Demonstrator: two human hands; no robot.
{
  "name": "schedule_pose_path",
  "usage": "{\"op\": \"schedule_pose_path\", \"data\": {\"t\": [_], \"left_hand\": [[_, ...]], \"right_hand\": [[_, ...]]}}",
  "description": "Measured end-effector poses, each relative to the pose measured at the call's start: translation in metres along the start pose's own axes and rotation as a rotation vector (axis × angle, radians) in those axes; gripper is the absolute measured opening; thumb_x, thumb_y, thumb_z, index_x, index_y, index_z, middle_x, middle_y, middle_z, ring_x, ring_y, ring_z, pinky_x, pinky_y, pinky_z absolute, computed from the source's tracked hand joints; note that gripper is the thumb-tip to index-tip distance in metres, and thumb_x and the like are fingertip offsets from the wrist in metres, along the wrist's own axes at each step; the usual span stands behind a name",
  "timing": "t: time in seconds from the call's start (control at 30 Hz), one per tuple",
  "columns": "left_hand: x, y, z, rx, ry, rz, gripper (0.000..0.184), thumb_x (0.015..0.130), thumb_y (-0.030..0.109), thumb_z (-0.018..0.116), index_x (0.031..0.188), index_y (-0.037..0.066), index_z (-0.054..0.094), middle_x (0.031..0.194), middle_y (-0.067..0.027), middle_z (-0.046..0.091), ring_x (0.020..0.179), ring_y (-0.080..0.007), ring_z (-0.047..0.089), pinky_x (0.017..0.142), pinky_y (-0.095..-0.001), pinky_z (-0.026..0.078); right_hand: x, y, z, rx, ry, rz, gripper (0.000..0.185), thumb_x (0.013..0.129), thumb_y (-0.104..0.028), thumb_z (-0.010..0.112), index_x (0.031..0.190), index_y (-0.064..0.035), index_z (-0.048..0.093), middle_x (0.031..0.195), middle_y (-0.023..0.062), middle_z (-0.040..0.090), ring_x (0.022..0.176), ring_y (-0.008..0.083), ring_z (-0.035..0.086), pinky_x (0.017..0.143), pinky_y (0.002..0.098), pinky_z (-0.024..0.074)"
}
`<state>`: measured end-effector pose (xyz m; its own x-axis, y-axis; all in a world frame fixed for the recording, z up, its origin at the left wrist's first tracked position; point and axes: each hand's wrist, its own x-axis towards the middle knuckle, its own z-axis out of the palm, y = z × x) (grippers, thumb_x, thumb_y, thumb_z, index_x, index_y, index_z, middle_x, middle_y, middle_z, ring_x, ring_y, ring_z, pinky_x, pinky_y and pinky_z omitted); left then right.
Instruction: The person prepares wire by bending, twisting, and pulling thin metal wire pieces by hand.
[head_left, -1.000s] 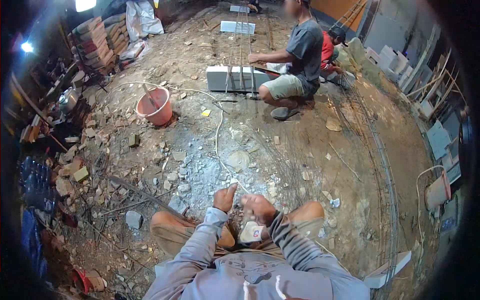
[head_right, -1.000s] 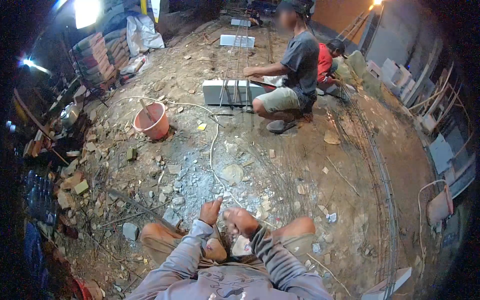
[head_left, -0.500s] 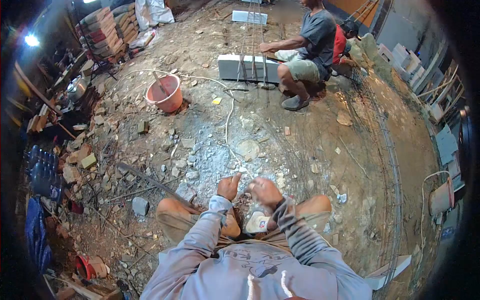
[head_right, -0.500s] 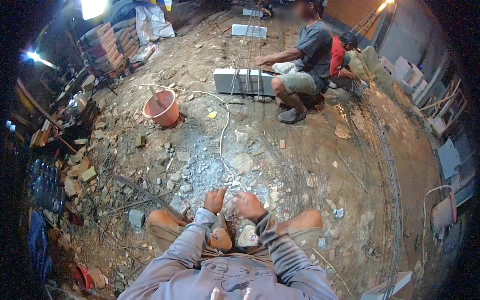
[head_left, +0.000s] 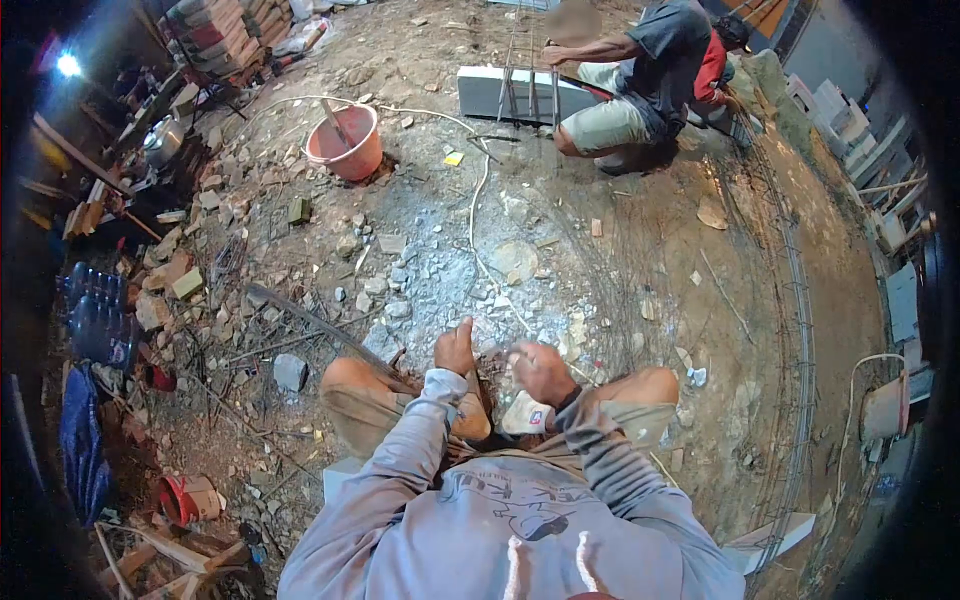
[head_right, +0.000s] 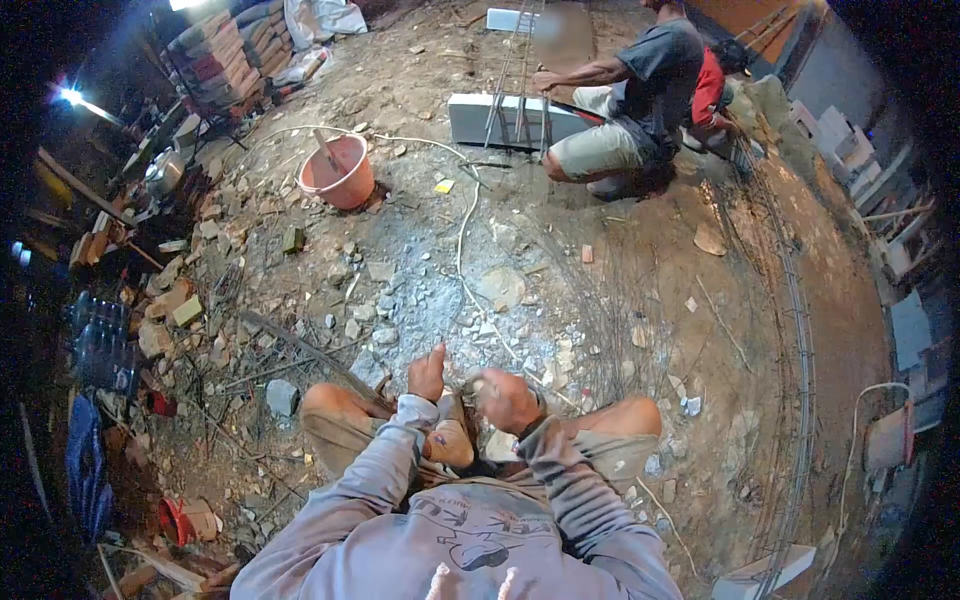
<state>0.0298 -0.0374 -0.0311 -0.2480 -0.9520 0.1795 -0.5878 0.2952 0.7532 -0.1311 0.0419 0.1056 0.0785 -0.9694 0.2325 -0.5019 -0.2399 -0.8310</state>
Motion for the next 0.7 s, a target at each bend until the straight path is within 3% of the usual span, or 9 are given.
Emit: {"op": "schedule_pose_path", "data": {"t": [0.03, 0.17, 0.33, 0.4, 0.47, 0.53, 0.6, 0.63, 0.7], "left_hand": [[0.002, -0.002, -0.001, 0.043, -0.009, 0.007, 0.018, 0.087, 0.015, 0.045, 0.097, 0.006, 0.057, 0.060, -0.0175, 0.056, 0.050, -0.0360, 0.055, 0.044, -0.0452, 0.041], [0.005, -0.014, 0.005, 0.023, 0.032, 0.031, 0.019, 0.085, 0.011, 0.046, 0.101, 0.006, 0.056, 0.061, -0.0170, 0.057, 0.051, -0.0348, 0.055, 0.044, -0.0445, 0.042], [0.004, -0.010, 0.000, 0.105, -0.015, 0.050, 0.016, 0.086, 0.015, 0.048, 0.095, 0.006, 0.057, 0.059, -0.0167, 0.056, 0.052, -0.0354, 0.055, 0.046, -0.0453, 0.042], [-0.001, -0.012, 0.005, 0.204, 0.015, 0.127, 0.017, 0.087, 0.016, 0.045, 0.096, 0.007, 0.057, 0.059, -0.0172, 0.056, 0.052, -0.0358, 0.055, 0.046, -0.0460, 0.042], [-0.004, -0.016, 0.007, 0.199, 0.173, 0.315, 0.012, 0.089, 0.015, 0.046, 0.092, 0.009, 0.057, 0.055, -0.0147, 0.053, 0.047, -0.0335, 0.051, 0.041, -0.0422, 0.038], [-0.005, -0.013, -0.002, 0.232, 0.112, 0.236, 0.013, 0.088, 0.014, 0.047, 0.093, 0.009, 0.057, 0.059, -0.0153, 0.055, 0.049, -0.0345, 0.052, 0.042, -0.0428, 0.038], [0.004, -0.011, -0.008, 0.228, 0.089, 0.205, 0.015, 0.088, 0.014, 0.047, 0.098, 0.010, 0.057, 0.059, -0.0155, 0.055, 0.050, -0.0348, 0.053, 0.042, -0.0435, 0.038], [0.008, -0.011, -0.009, 0.201, 0.097, 0.189, 0.018, 0.089, 0.019, 0.047, 0.094, 0.008, 0.060, 0.059, -0.0160, 0.055, 0.050, -0.0354, 0.053, 0.043, -0.0445, 0.038], [0.010, 0.002, -0.017, 0.159, 0.095, 0.122, 0.023, 0.089, 0.024, 0.047, 0.087, 0.005, 0.061, 0.057, -0.0172, 0.054, 0.050, -0.0360, 0.052, 0.044, -0.0448, 0.038]], "right_hand": [[-0.002, -0.001, -0.005, -0.085, 0.001, 0.174, 0.016, 0.077, -0.010, 0.053, 0.090, -0.0010, 0.057, 0.073, 0.0189, 0.060, 0.061, 0.0318, 0.058, 0.059, 0.0397, 0.0469], [-0.021, 0.047, 0.021, -0.580, -0.213, 0.349, 0.013, 0.071, -0.010, 0.050, 0.079, -0.0006, 0.054, 0.072, 0.0236, 0.059, 0.068, 0.0384, 0.059, 0.063, 0.0480, 0.0451], [-0.037, 0.013, 0.029, -0.494, -0.633, 0.373, 0.024, 0.080, -0.022, 0.051, 0.087, 0.0001, 0.056, 0.080, 0.0224, 0.061, 0.079, 0.0373, 0.060, 0.069, 0.0479, 0.0446], [-0.034, 0.009, 0.030, -0.074, -0.814, 0.347, 0.024, 0.077, -0.018, 0.050, 0.089, 0.0025, 0.056, 0.081, 0.0244, 0.059, 0.077, 0.0380, 0.058, 0.067, 0.0479, 0.0449], [-0.028, 0.016, 0.024, -0.018, -0.850, 0.183, 0.028, 0.080, -0.023, 0.051, 0.092, 0.0016, 0.057, 0.081, 0.0244, 0.059, 0.074, 0.0378, 0.058, 0.066, 0.0448, 0.0464], [-0.014, -0.002, 0.003, 0.125, -0.613, 0.365, 0.026, 0.082, -0.023, 0.051, 0.093, -0.0006, 0.057, 0.083, 0.0244, 0.059, 0.074, 0.0379, 0.059, 0.065, 0.0416, 0.0474], [-0.011, 0.007, 0.002, -0.155, -0.190, 0.291, 0.020, 0.082, -0.020, 0.053, 0.084, -0.0008, 0.057, 0.077, 0.0226, 0.059, 0.070, 0.0324, 0.059, 0.062, 0.0393, 0.0450], [-0.008, 0.011, 0.003, -0.152, -0.197, 0.289, 0.020, 0.082, -0.020, 0.053, 0.084, -0.0008, 0.057, 0.077, 0.0226, 0.059, 0.070, 0.0324, 0.059, 0.062, 0.0393, 0.0450], [-0.001, 0.021, 0.005, -0.255, 0.078, 0.386, 0.019, 0.080, -0.018, 0.052, 0.087, -0.0017, 0.057, 0.079, 0.0225, 0.060, 0.073, 0.0350, 0.060, 0.063, 0.0424, 0.0453]]}}
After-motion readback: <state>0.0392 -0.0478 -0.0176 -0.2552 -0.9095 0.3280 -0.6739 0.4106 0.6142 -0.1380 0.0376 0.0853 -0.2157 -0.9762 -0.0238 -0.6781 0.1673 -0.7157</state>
